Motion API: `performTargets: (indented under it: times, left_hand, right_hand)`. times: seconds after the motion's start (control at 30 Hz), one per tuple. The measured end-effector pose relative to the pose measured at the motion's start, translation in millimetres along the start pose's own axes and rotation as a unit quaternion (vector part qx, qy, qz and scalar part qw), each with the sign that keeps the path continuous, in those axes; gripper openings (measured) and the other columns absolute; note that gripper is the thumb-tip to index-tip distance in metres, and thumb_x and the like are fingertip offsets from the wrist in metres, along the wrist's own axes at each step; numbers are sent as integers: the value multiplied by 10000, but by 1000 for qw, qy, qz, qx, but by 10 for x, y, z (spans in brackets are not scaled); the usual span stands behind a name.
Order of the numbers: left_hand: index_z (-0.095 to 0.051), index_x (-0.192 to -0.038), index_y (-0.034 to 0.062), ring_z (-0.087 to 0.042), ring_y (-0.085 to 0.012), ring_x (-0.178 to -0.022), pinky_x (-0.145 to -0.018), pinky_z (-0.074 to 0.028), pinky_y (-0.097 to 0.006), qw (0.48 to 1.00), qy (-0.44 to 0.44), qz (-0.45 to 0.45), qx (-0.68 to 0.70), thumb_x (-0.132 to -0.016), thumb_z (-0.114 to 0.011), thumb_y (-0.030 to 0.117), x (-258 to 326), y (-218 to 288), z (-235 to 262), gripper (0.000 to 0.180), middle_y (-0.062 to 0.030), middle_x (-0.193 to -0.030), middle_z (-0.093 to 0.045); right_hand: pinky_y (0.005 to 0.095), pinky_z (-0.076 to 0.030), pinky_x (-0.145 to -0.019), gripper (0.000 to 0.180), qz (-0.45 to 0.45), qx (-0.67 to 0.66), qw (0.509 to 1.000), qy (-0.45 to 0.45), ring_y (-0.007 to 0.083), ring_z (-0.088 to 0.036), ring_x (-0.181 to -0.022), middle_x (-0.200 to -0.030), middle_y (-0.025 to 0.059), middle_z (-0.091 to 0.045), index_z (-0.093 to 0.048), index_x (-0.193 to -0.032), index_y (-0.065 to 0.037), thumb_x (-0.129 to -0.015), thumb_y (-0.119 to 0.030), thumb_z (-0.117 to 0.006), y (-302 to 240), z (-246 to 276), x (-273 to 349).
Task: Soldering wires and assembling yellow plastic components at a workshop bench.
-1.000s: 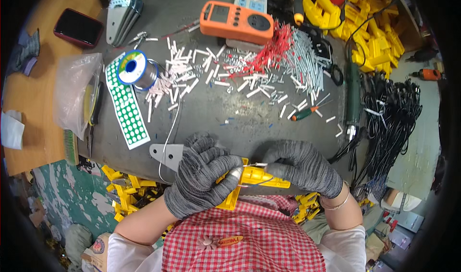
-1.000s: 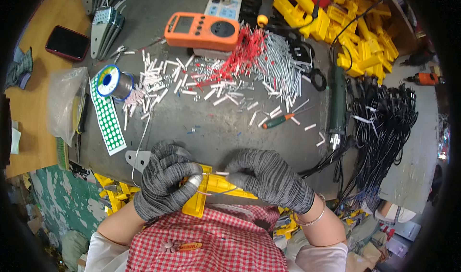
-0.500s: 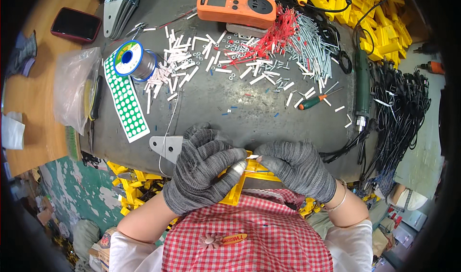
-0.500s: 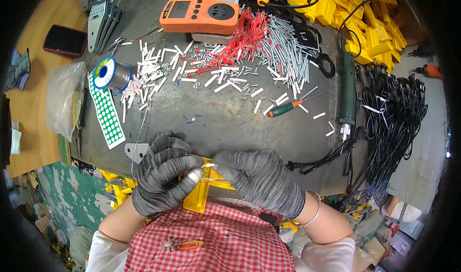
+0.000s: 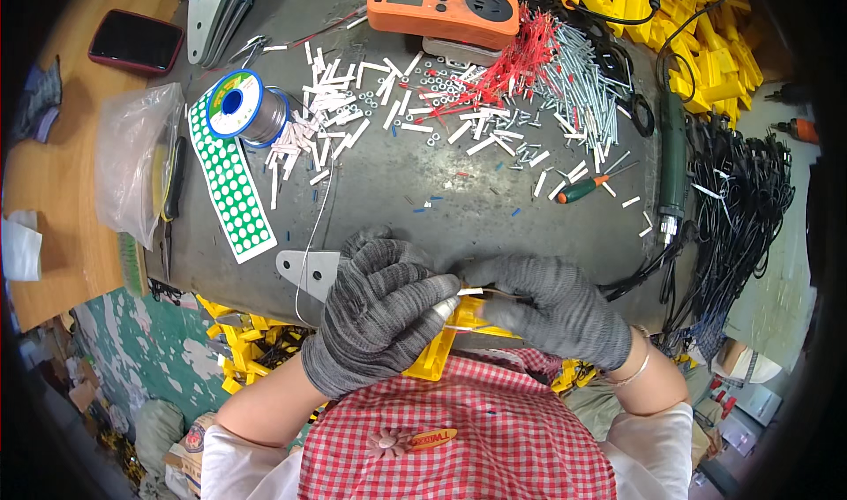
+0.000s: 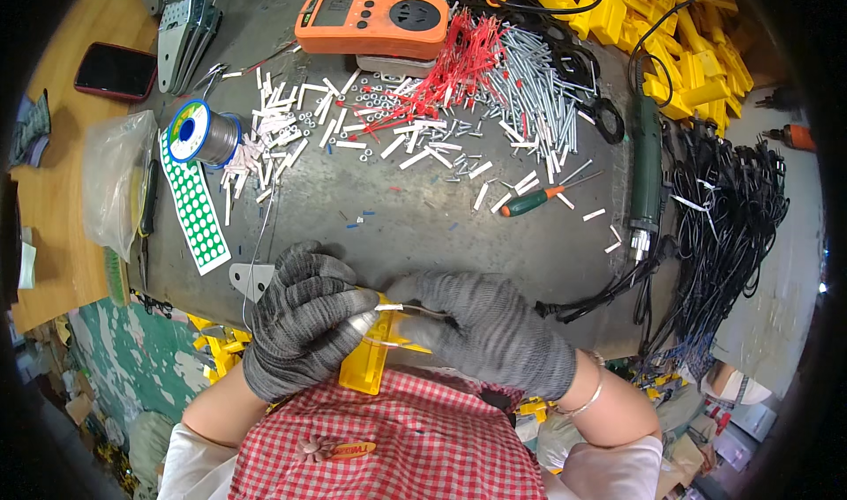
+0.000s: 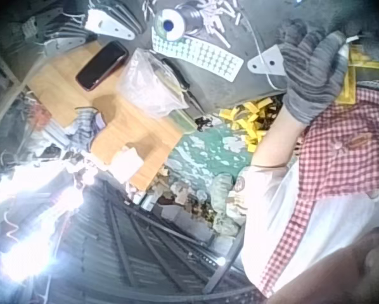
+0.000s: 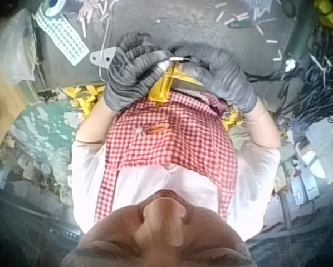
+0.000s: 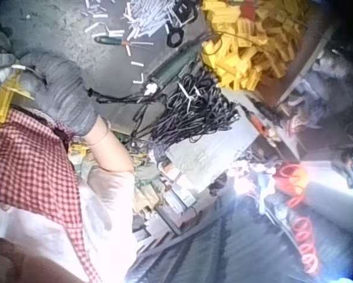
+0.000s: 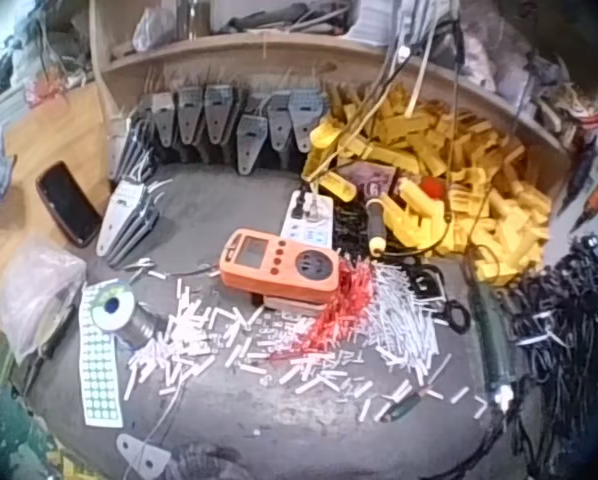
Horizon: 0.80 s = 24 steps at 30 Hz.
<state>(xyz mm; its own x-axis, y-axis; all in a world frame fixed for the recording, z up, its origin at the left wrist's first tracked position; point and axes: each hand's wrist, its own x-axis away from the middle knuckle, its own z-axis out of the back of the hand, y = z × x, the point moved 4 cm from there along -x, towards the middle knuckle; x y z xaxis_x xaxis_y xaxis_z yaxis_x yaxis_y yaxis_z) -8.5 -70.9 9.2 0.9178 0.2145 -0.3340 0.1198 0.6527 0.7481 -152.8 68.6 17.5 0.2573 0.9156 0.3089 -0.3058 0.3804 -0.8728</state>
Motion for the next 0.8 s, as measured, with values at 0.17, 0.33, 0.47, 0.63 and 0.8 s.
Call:
performTargets:
  times: [0.17, 0.33, 0.47, 0.63, 0.8]
  left_hand:
    - [-704, -969, 57, -621, -306, -903, -911, -464, -485, 1000, 3, 7, -2, -738, -758, 82, -4, 2, -19, 239, -88, -882, -650]
    - [-697, -953, 58, -615, -294, -888, -909, -463, -478, 1000, 1, 14, -25, -732, -749, 86, -17, 0, -56, 229, -83, -851, -643]
    - [-700, -968, 93, -592, -317, -943, -907, -443, -483, 997, -3, 4, -82, -711, -769, 123, -23, 188, 76, 268, -87, -998, -648]
    - [-707, -974, 159, -534, -345, -1075, -906, -427, -487, 994, -17, 15, -111, -695, -780, 159, 204, 333, 10, 288, -94, -1143, -625]
    - [-705, -991, 166, -513, -356, -1127, -938, -413, -484, 984, -15, 18, -176, -715, -773, 173, 353, 203, -133, 284, -102, -1208, -607]
  right_hand:
    - [371, -566, -771, 230, 237, 199, 951, 1, 288, -689, -914, -1061, 103, -681, -702, -998, -72, -826, -224, -722, 100, 317, 187]
    - [393, -563, -783, 281, 177, 236, 955, 24, 307, -677, -916, -1079, 153, -675, -698, -986, -45, -765, -212, -748, -105, -92, 195]
    - [410, -561, -713, 265, 158, 188, 967, 72, 313, -672, -810, -963, 156, -668, -697, -973, -9, -778, -180, -749, -93, -198, 208]
    - [383, -523, -583, 242, 187, 270, 944, 30, 276, -646, -702, -848, 120, -648, -716, -945, -53, -792, -241, -730, -73, -102, 284]
    - [408, -513, -592, 177, 177, 326, 929, -10, 276, -642, -739, -854, 118, -646, -712, -909, -72, -818, -223, -699, -64, -195, 246]
